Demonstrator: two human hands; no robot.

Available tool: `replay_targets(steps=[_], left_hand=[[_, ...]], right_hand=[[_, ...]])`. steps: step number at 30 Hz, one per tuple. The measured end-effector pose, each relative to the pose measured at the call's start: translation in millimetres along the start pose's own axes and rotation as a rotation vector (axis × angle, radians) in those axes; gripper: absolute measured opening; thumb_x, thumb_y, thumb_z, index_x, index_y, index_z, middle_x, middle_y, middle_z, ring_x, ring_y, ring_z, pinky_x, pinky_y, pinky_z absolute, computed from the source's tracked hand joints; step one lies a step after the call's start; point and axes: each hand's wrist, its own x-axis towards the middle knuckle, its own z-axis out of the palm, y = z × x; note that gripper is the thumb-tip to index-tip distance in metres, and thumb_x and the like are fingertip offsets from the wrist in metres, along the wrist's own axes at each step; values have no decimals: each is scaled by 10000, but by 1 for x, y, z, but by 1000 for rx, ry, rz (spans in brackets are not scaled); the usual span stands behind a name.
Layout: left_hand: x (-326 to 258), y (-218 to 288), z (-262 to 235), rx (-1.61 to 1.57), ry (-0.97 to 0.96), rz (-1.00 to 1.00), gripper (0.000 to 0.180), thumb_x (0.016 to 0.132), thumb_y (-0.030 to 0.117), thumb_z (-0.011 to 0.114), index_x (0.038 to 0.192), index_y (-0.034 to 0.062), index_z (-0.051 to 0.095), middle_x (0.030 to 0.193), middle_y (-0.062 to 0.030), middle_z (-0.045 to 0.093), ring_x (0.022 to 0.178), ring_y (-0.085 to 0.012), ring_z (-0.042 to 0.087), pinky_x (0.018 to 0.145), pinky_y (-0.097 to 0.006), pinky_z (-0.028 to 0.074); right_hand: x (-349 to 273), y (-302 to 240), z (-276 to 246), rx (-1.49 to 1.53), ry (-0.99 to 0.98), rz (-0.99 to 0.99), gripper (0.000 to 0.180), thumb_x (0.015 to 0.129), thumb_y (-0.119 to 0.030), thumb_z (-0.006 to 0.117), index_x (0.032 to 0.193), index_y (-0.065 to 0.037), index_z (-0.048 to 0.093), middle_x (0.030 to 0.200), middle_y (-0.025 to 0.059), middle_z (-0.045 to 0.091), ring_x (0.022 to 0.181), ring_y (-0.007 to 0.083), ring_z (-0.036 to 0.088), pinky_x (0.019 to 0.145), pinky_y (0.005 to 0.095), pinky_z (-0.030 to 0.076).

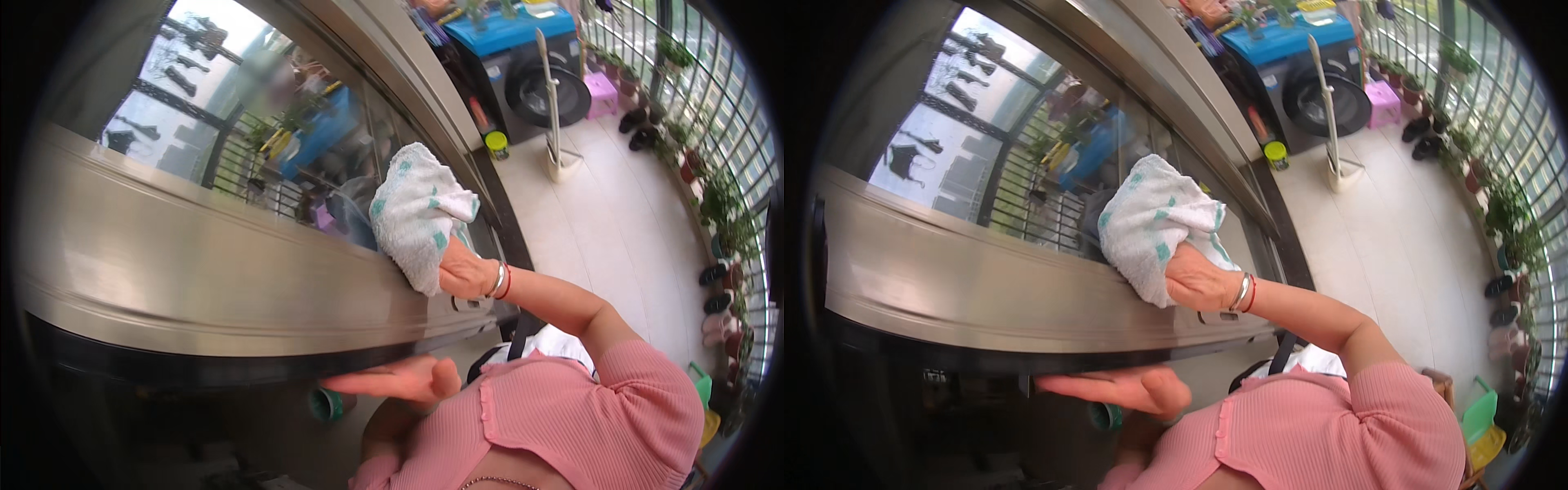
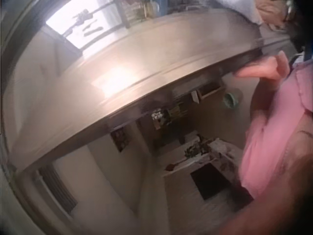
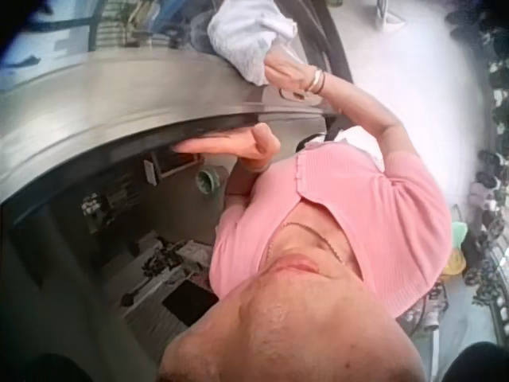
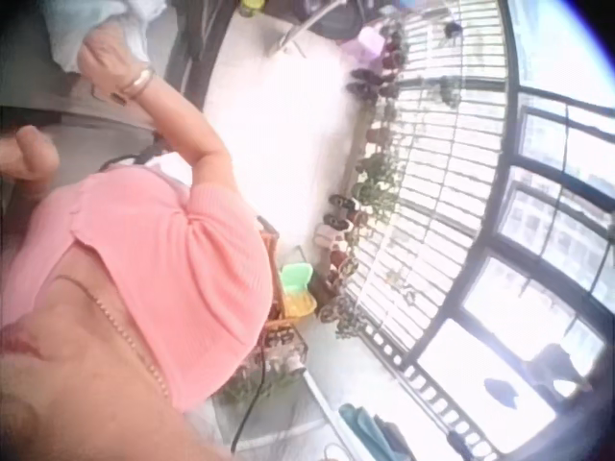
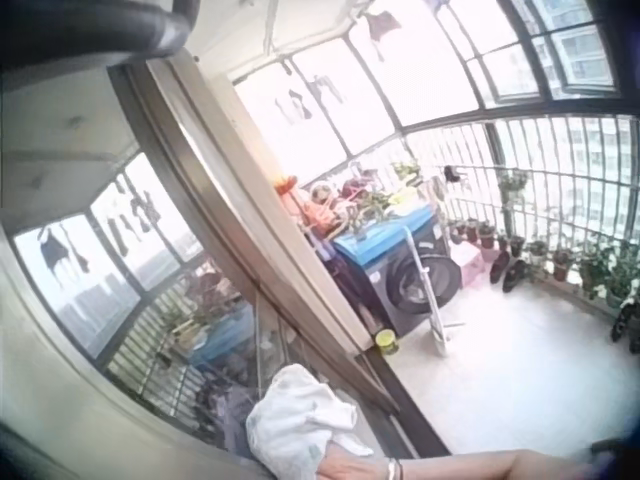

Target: The person wrings a cloth in a green basin, then wipes the glass of a sliding door and adjacent window panes. They repeatedly wring the cloth and continue wiping different sections of the glass surfaces.

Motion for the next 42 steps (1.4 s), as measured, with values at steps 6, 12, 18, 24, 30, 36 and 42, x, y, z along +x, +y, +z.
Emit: replay_targets(steps=[6,12,18,24,30,36,42], left_hand=[[1,-11,18,18,8,-8,1075,858,495,505,1529,-49,-135,1601,-273,-124,1501,-378,-2,1204,-482,56],[3,5,35,250,73,-310,1158,884,627,544,1531,-13,-172,1620,-203,-140,1505,-327,-37,1208,-472,27],[28,31,66,382,285,-512,1004,966,587,447,1548,-20,-101,1613,-225,90,1476,-322,175,1192,-414,134],[32,31,81,335,340,-563,779,1046,482,368,1554,-31,78,1607,-196,168,1479,-292,204,1192,-411,159],[31,16,93,336,413,-544,714,1055,424,386,1561,-3,116,1604,-184,194,1458,-292,257,1179,-418,206],[27,10,94,344,466,-527,687,1053,378,405,1548,-22,148,1538,-211,333,1366,-289,400,1106,-392,330],[28,6,89,326,454,-539,694,1052,424,365,1538,-37,184,1506,-217,362,1321,-277,434,1056,-366,366]], right_hand=[[75,20,-24,-305,173,-486,110,907,-104,506,946,-1,514,937,166,454,868,368,419,791,465,302],[241,-31,-69,-126,321,-696,156,920,-168,529,851,-30,553,834,183,568,824,385,550,712,465,439],[204,-5,-62,-86,18,-450,152,894,-156,507,872,-34,596,887,199,554,879,383,512,775,466,374],[35,61,-41,116,-263,-214,502,953,-336,494,1369,-54,505,1425,217,447,1385,397,335,1194,493,156],[56,71,-44,211,-363,-291,612,940,-350,560,1476,-97,410,1528,190,358,1449,368,272,1207,468,152],[189,-2,-78,136,-53,-507,501,952,-363,549,1375,-97,509,1384,181,501,1309,348,446,1137,462,291],[338,-80,-98,342,48,-597,356,996,-349,476,983,-36,643,961,187,667,956,350,635,852,449,488]])
